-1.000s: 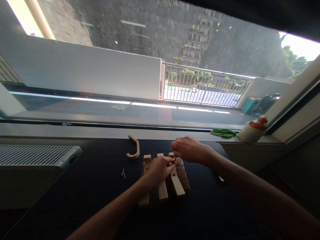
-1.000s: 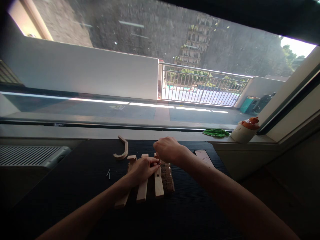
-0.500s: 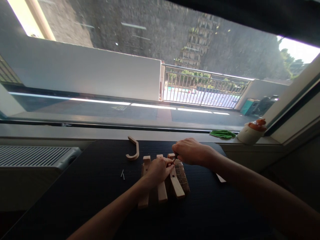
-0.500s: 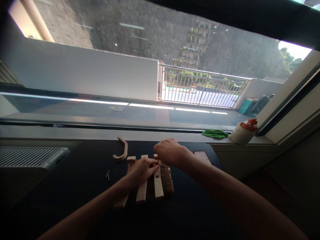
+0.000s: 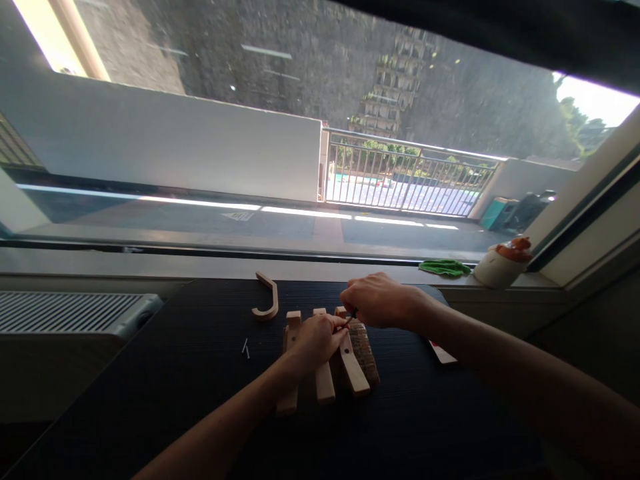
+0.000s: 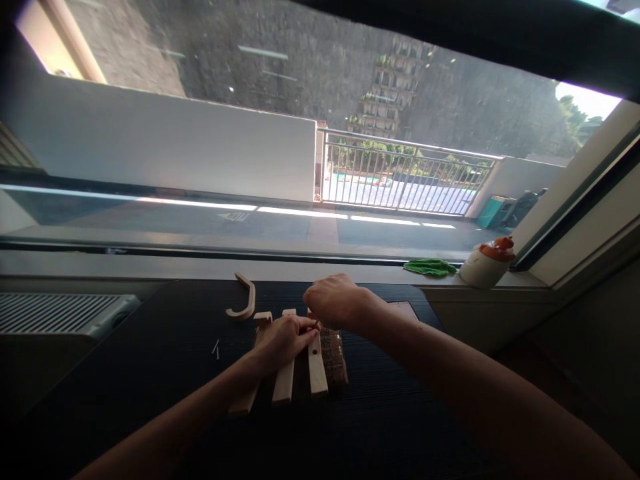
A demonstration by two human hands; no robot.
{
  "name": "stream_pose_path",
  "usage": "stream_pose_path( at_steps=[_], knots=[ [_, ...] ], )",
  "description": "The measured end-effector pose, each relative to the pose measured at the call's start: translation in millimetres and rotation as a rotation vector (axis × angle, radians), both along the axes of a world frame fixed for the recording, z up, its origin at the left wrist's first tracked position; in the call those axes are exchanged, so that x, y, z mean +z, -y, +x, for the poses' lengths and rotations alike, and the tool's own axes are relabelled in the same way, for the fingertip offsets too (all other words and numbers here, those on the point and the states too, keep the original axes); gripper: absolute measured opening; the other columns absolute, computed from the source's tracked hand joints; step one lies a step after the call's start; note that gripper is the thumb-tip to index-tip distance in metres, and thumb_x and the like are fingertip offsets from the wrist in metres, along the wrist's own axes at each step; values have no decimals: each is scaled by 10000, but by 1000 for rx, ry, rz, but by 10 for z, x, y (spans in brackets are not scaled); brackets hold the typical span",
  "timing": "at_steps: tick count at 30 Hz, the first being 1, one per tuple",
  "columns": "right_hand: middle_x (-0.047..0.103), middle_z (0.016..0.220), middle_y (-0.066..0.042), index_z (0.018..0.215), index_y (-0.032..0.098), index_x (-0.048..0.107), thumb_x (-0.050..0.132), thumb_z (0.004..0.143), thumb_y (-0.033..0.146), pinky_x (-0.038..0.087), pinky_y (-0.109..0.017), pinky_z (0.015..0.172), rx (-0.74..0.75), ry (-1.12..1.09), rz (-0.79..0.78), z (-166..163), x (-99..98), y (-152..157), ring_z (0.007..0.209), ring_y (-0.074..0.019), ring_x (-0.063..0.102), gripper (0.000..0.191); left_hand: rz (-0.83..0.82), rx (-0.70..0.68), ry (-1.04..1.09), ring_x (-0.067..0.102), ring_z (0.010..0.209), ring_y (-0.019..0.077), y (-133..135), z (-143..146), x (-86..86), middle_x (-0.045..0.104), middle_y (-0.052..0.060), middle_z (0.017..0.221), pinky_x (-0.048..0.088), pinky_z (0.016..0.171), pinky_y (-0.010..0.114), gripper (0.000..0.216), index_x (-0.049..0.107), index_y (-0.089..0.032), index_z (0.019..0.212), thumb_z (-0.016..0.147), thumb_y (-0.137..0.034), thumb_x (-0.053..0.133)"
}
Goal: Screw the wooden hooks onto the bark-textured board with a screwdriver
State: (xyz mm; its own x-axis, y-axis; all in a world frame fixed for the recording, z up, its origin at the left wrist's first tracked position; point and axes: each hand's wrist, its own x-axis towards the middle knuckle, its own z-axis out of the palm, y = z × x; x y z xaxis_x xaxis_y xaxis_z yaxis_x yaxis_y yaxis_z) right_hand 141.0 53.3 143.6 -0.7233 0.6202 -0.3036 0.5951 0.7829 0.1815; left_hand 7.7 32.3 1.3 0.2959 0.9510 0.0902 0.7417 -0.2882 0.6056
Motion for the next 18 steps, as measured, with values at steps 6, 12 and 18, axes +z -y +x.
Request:
stream_pose_path(
  at_steps=[6,12,18],
  knots=[
    [648,838,-77,887,170,659,522,784,186,370,-250,572,33,-10,0,-132,-101,-1,709,-170,578,172,-25,8,-26,599,777,181,17,12,18,683,50,853,400,661,247,293,676,-195,871,832,-346,428],
    [647,757,-77,797,136,647,484,816,249,377,-262,584,-28,6,16,-174,-153,-66,681,-170,582,200,-10,18,-42,604,788,193,20,25,40,687,59,848,392,659,251,298,683,-193,834,832,-343,426],
    [633,891,-78,916,167,636,605,723,281,385,-253,593,-27,15,-18,-97,-47,-45,759,-180,578,227,-67,32,-17,603,858,202,51,26,69,678,55,947,409,706,256,303,660,-223,984,829,-349,432]
  ],
)
